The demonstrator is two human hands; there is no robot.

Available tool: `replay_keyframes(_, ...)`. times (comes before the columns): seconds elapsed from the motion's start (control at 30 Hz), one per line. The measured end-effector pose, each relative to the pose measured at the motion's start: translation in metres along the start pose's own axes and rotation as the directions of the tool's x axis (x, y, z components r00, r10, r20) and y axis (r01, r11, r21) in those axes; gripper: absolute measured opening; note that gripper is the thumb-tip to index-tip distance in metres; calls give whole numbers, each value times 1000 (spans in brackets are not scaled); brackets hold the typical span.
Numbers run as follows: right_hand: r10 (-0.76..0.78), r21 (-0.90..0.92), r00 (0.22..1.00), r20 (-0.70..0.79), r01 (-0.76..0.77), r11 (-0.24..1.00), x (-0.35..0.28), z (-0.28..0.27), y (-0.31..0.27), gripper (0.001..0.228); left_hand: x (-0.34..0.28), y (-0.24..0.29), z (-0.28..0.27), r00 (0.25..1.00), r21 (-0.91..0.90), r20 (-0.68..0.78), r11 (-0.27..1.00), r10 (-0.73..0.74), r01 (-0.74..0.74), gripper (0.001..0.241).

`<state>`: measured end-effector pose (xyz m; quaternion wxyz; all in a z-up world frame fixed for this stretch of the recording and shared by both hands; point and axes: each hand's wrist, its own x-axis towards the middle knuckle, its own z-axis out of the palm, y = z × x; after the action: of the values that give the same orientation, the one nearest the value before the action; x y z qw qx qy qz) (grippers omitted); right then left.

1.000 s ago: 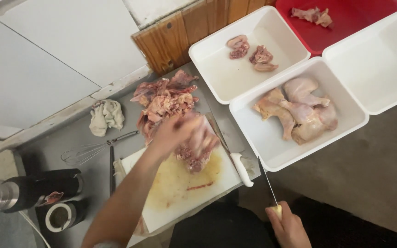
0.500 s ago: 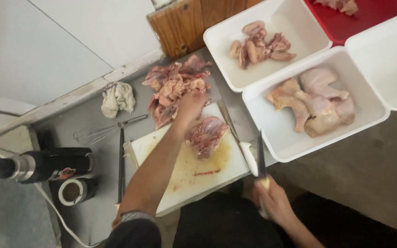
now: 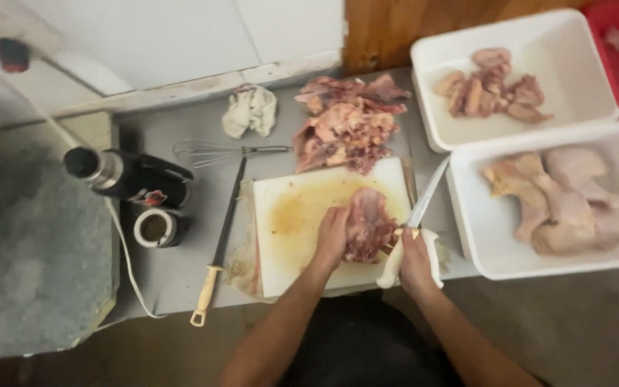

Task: A person is rapidly deboning whole chickens on a cutting board and sorting the parts into different plastic bins.

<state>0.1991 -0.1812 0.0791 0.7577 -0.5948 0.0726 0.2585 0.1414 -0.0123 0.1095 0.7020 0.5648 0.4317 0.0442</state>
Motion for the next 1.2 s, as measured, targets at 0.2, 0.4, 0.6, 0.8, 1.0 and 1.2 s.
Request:
replay_keyframes(0.2, 71, -70, 978, 198, -59, 996, -4, 54, -67, 43, -9, 10, -53, 775, 190, 29, 758, 631, -625, 14)
replay_keyframes(0.4, 71, -468, 980, 184, 24, 883, 39, 19, -30, 45, 2, -41, -50, 426, 554, 431, 140, 796, -820, 11)
replay_keyframes(0.6, 18, -576, 988, 155, 76, 814, 70, 24, -20, 40, 9, -46, -35, 434, 631, 412, 93, 801, -770, 17)
replay_keyframes(0.8, -10, -600, 979, 206, 134, 789, 75, 28, -36, 26, 17, -50, 4, 451, 850, 337, -61, 826, -524, 53)
replay_keyframes(1.0, 44, -735, 964, 261, 169, 656, 49, 41, -79, 34, 68, -65, 39, 442, 938, 206, -49, 873, -342, 28)
replay_keyframes(1.2, 83, -751, 946, 314, 194, 631, -17, 4, -100, 42, 58, -35, 16, 885, 804, 154, 465, 439, -371, 43)
